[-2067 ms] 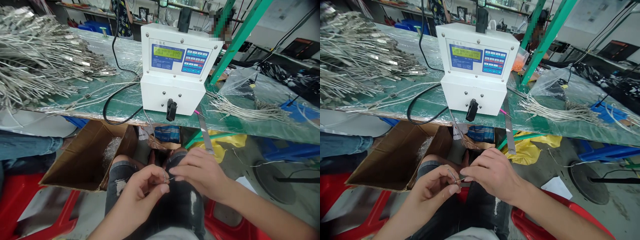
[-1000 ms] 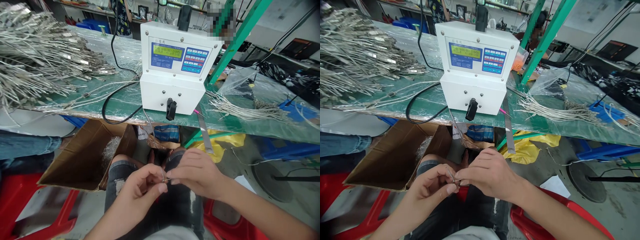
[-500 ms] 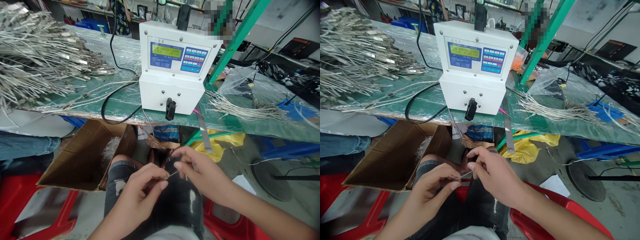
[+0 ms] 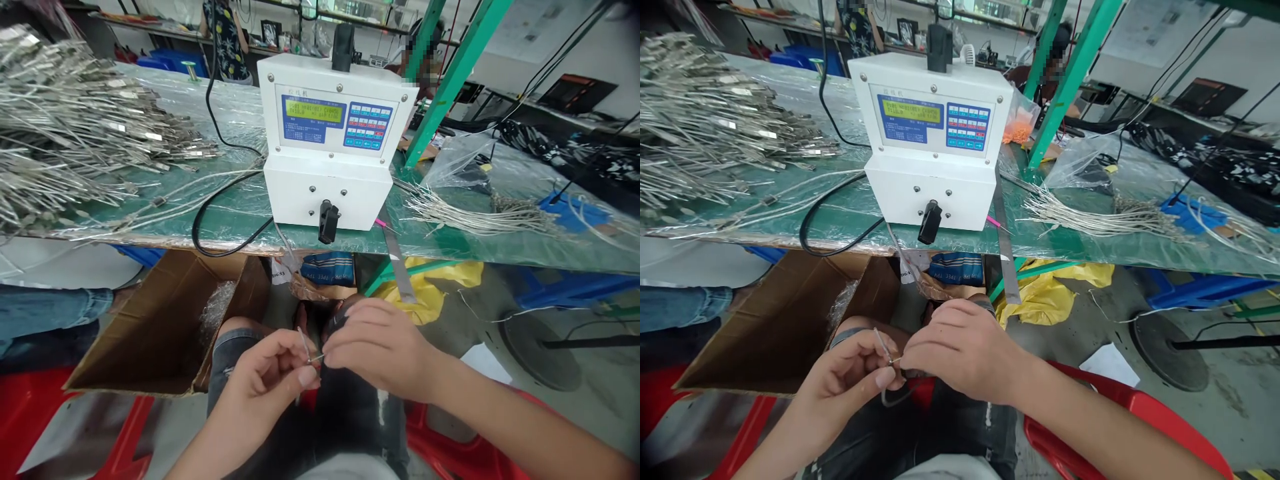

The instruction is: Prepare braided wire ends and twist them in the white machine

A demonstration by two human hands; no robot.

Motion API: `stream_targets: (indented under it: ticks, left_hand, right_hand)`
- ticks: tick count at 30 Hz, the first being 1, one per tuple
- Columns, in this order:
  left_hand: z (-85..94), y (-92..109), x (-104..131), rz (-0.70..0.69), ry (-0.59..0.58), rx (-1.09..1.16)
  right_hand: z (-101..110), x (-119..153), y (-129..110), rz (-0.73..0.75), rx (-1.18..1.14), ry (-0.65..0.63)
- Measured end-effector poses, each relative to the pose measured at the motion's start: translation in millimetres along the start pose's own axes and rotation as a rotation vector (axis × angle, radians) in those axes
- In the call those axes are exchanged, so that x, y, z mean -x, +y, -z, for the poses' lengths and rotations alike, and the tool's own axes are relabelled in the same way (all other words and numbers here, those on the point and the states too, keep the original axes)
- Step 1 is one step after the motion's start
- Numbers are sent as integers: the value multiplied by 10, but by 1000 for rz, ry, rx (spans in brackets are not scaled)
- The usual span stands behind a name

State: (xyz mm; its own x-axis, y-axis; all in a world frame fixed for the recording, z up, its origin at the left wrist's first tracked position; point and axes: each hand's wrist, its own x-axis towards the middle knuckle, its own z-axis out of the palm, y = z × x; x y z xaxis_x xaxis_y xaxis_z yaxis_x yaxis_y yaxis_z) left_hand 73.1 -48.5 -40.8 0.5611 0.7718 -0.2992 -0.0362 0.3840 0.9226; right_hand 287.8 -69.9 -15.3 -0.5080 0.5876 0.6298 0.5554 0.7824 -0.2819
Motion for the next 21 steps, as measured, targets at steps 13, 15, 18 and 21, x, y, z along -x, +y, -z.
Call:
stream_targets:
  ticks: [13, 15, 18, 21]
  left_hand:
    - [-18, 23, -78, -39, 128, 298]
    - [-75, 37, -130, -41, 165, 428]
    - [-164, 44, -184, -13, 203, 579]
    - [-179, 31, -190, -7, 270, 652]
  right_hand:
    - [208, 297, 53, -784, -208, 237]
    - [-20, 380, -76, -872, -388, 80]
    - [-408, 413, -312, -960, -610, -65]
    - [-657, 367, -462, -980, -716, 9]
